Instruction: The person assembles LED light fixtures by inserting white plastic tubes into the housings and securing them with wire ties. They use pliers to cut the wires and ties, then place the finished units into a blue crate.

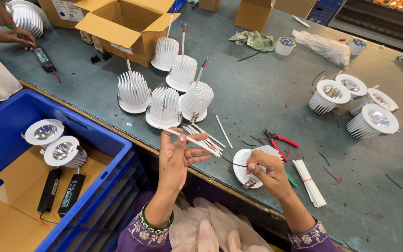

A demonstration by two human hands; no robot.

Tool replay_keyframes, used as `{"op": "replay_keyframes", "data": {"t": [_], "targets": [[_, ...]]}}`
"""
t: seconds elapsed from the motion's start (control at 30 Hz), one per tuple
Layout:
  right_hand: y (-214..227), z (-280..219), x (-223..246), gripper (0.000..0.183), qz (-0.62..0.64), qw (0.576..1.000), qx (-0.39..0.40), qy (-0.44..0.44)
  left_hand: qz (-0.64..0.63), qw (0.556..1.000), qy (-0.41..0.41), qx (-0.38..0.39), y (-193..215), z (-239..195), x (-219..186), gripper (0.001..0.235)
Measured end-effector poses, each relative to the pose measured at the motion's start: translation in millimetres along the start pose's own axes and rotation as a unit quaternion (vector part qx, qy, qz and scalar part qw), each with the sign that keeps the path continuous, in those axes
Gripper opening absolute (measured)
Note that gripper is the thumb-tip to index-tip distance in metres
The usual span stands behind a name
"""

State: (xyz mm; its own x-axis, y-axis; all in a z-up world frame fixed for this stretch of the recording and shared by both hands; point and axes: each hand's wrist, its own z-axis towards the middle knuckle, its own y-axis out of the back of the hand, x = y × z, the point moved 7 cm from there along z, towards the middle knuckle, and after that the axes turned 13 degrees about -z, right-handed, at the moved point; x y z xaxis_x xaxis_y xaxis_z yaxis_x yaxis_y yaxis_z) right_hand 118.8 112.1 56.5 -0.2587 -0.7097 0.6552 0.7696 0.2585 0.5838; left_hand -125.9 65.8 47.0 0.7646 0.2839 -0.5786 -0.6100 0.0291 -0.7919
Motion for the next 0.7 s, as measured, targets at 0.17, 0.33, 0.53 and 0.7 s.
{"op": "replay_keyframes", "data": {"t": [0.17, 0.33, 0.53, 0.7], "targets": [[0, 3, 5, 0.031, -0.033, 0.999, 0.006, -0.001, 0.003, 1.000, 0.003, 0.004, -2, 0, 2, 0.021], [1, 5, 7, 0.029, -0.038, 0.999, 0.003, -0.005, 0.023, 1.000, 0.000, 0.006, -1, 0, 0, 0.021], [0, 6, 11, 0.025, -0.061, 0.998, -0.011, 0.000, 0.027, 1.000, 0.003, 0.003, -3, -2, 1, 0.022], [-3, 5, 17, 0.013, -0.137, 0.988, -0.071, 0.006, 0.054, 0.998, -0.029, 0.033, -18, -13, 14, 0.024]]}}
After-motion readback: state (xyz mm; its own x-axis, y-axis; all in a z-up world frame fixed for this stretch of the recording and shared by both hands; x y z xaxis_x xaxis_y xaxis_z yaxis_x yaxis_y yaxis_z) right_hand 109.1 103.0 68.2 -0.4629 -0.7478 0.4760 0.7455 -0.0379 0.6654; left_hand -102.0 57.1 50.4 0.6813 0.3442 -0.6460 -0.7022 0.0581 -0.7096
